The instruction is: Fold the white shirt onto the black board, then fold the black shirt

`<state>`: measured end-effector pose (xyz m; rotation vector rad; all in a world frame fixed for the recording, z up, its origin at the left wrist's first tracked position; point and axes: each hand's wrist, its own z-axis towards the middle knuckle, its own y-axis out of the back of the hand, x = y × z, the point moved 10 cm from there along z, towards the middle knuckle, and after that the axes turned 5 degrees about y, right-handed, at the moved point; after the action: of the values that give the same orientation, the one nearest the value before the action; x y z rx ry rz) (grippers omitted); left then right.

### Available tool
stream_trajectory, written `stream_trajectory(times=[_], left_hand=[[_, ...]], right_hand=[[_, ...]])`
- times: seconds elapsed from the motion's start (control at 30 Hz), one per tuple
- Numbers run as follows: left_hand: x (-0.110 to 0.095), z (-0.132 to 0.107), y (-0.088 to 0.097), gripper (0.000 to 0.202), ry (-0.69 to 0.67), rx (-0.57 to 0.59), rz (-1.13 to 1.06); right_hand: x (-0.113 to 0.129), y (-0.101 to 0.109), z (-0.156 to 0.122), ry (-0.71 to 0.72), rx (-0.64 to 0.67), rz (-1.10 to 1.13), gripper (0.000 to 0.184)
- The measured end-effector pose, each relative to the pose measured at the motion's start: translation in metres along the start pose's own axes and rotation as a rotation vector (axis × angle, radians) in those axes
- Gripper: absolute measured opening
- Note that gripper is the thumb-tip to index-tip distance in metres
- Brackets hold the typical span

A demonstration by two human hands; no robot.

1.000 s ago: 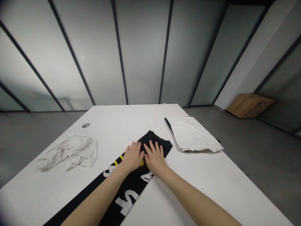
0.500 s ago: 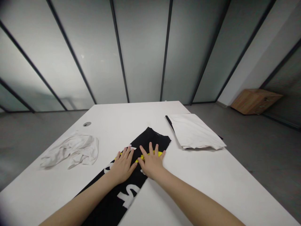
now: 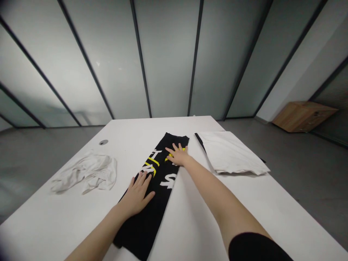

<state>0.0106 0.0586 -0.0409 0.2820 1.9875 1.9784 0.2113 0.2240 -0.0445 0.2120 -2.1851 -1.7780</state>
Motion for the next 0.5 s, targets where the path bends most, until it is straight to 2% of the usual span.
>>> stream_trajectory(times=[0.17, 0.33, 0.43, 0.5], left_hand=[[-0.012, -0.004, 0.002, 0.069, -0.019, -0.035, -0.001], [-0.019, -0.008, -0.001, 0.071, -0.061, -0.032, -0.039], [-0.017, -0.009, -0.005, 0.072, -0.049, -0.006, -0.073], [-0.018, -0.010, -0.006, 0.072, -0.044, 0.022, -0.091]], right_hand=[[-0.003, 0.012, 0.017, 0.050, 0.001, -0.053, 0.068], [0.004, 0.023, 0.013, 0.007, -0.068, -0.065, 0.068], [0.023, 0.019, 0.000, -0.079, -0.133, -0.053, 0.069], [0.043, 0.009, -0.013, -0.149, -0.171, -0.026, 0.069]])
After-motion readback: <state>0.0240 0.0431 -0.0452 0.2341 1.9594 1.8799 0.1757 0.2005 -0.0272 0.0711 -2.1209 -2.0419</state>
